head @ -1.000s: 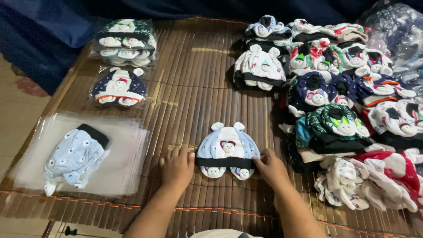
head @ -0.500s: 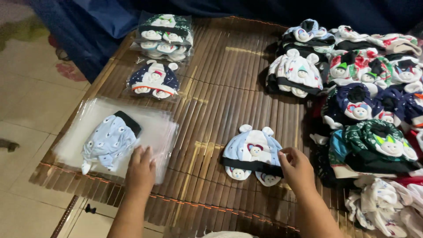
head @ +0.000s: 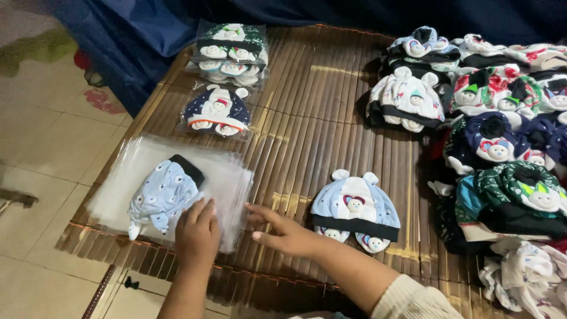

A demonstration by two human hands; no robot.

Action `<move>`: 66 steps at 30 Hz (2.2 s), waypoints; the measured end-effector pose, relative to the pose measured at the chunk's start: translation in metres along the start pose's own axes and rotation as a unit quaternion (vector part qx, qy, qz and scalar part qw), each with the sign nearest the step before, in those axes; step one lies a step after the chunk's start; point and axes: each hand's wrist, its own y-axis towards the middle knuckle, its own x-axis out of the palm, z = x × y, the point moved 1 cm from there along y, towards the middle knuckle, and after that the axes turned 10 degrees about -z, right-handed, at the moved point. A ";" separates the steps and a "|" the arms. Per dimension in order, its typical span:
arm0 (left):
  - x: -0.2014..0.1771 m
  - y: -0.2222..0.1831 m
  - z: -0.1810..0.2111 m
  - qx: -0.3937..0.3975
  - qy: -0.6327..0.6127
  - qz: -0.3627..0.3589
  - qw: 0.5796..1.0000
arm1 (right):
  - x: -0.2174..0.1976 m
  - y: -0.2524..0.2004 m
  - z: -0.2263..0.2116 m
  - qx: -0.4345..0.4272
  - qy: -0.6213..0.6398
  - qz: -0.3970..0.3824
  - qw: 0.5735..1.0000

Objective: Packaging baby hats and booties into plastic bags and stacking them for storage.

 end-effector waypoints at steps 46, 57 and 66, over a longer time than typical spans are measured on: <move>0.037 0.016 -0.093 0.025 0.183 -0.114 0.976 | -0.065 -0.065 0.069 0.028 0.436 0.372 0.819; 0.030 0.032 -0.128 0.027 0.151 -0.187 0.970 | -0.011 -0.132 0.046 0.187 0.330 0.232 0.896; 0.018 0.018 -0.081 0.011 0.139 -0.163 0.977 | -0.047 -0.181 0.031 0.323 0.089 0.320 0.886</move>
